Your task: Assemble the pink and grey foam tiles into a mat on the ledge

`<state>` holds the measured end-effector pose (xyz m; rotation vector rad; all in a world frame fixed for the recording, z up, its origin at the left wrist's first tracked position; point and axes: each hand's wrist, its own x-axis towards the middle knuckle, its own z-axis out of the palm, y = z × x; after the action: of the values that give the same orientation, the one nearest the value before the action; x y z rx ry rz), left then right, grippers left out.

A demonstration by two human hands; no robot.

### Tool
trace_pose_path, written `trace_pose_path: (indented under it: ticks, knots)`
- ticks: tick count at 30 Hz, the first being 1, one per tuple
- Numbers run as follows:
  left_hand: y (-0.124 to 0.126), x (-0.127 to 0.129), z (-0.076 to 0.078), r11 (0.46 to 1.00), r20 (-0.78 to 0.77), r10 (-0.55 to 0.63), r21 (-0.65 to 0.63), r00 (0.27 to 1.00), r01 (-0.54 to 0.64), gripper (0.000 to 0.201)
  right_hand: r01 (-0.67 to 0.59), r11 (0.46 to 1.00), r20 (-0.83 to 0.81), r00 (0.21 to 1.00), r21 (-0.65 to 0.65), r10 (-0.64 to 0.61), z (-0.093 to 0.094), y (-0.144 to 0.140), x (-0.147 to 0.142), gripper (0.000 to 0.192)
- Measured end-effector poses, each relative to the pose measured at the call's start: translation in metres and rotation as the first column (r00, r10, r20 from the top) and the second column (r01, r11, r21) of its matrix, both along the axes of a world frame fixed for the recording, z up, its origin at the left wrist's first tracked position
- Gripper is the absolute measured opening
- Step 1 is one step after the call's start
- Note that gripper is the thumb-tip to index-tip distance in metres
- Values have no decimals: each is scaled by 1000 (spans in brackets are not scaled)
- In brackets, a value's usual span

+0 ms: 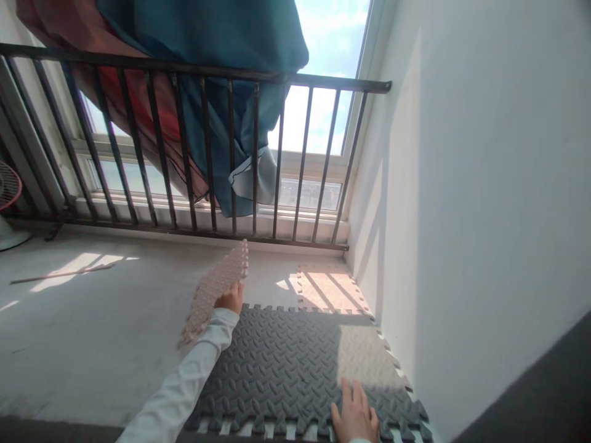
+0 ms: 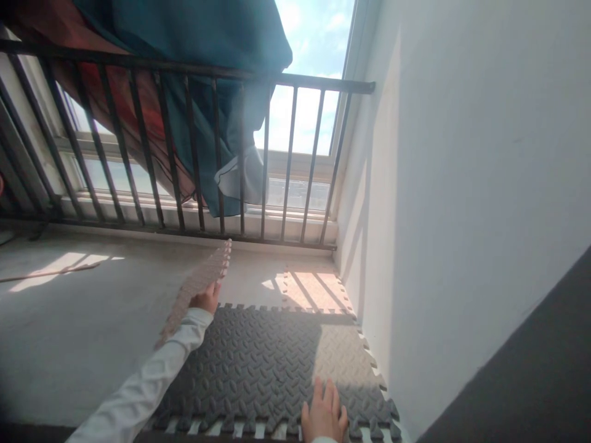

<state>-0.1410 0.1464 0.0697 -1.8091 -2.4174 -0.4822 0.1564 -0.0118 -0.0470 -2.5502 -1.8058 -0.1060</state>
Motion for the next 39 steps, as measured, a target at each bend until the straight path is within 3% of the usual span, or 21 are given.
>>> trace_pose_path:
  ticks: [2, 6, 11, 15, 20, 28, 34, 39]
  knots:
    - [22, 39, -6, 994, 11, -98, -46, 995, 99, 42, 3, 1000, 27, 1000, 3, -3, -2, 6, 5, 46]
    - [49, 104, -34, 939, 31, -289, -188, 957, 289, 37, 47, 999, 69, 996, 23, -49, -5, 20, 19, 46]
    - [71, 140, -62, 918, 50, -308, -245, 950, 310, 36, 41, 999, 49, 998, -13, -40, -4, 32, 26, 45]
    - [85, 151, -83, 888, 40, -374, -271, 926, 371, 36, 20, 998, 30, 999, -53, -19, 0, 34, 24, 46]
    - [82, 159, -110, 837, 14, -472, -306, 882, 453, 37, 7, 998, 14, 1000, -64, -6, 3, 32, 23, 48]
    - [84, 155, -122, 767, -6, -582, -336, 813, 546, 43, 12, 997, 8, 1000, -72, -11, 4, 30, 21, 48]
    - [88, 148, -120, 809, 2, -539, -275, 842, 519, 39, 11, 997, 8, 1000, -75, -11, 3, 30, 21, 48]
    - [88, 145, -109, 896, 51, -443, 2, 895, 444, 39, 24, 996, 24, 999, -81, -22, 4, 31, 20, 48]
